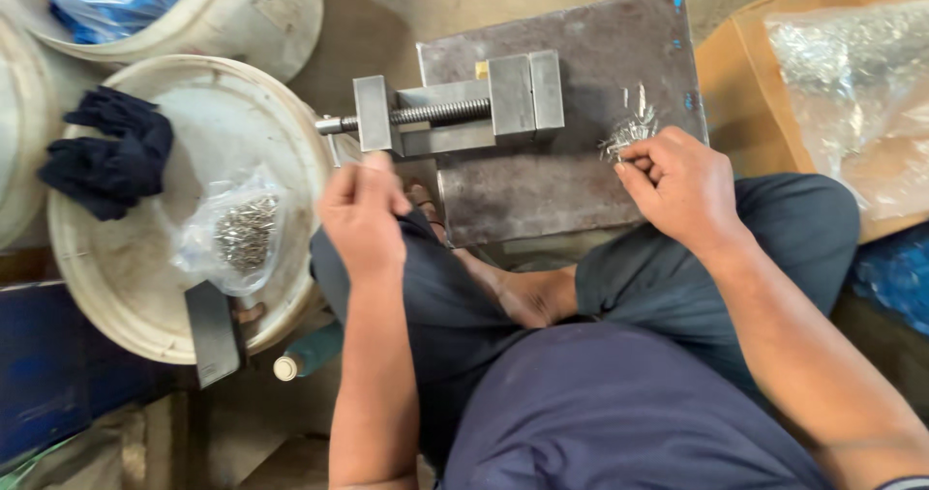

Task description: The person sits on the floor and uses a bench vise to assemble small metal components. They pick up metal pins and a small brass block, place them into the vise jaws, and tighten the screw mechanism to secure the parts together.

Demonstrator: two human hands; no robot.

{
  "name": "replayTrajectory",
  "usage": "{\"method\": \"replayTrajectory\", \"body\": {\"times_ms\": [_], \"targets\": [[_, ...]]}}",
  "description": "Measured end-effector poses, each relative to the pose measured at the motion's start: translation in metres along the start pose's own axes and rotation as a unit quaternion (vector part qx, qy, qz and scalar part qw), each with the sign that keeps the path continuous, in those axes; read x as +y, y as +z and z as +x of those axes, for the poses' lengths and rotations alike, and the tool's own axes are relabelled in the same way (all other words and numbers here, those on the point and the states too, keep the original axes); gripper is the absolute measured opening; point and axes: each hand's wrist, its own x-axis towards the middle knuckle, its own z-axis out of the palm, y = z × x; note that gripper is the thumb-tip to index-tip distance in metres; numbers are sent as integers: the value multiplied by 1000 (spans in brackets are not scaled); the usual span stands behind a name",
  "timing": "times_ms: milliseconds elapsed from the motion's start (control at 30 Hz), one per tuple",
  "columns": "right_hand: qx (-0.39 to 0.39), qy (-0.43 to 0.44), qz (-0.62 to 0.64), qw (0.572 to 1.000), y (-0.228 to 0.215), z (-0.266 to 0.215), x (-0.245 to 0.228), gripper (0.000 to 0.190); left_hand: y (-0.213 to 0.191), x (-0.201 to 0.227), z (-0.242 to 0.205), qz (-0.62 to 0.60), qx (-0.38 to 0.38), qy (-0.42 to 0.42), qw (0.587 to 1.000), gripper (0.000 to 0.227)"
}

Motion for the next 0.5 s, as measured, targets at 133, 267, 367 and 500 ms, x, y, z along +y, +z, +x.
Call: {"method": "replayTrajectory", "body": {"times_ms": [133, 267, 367, 500], "targets": [[20, -29, -13, 999, 0, -2, 2, 9, -24, 0, 54, -64, 179, -6, 982, 15], [20, -24, -6, 999, 2, -1, 4, 8, -39, -17, 96, 20, 140, -156, 977, 25], [24, -10, 43, 999, -1, -5, 7, 9, -36, -28, 101, -11, 45, -195, 980, 30], [25, 27, 128, 991, -3, -9, 18, 11, -38, -23, 88, -55, 25, -188, 980, 24]]}}
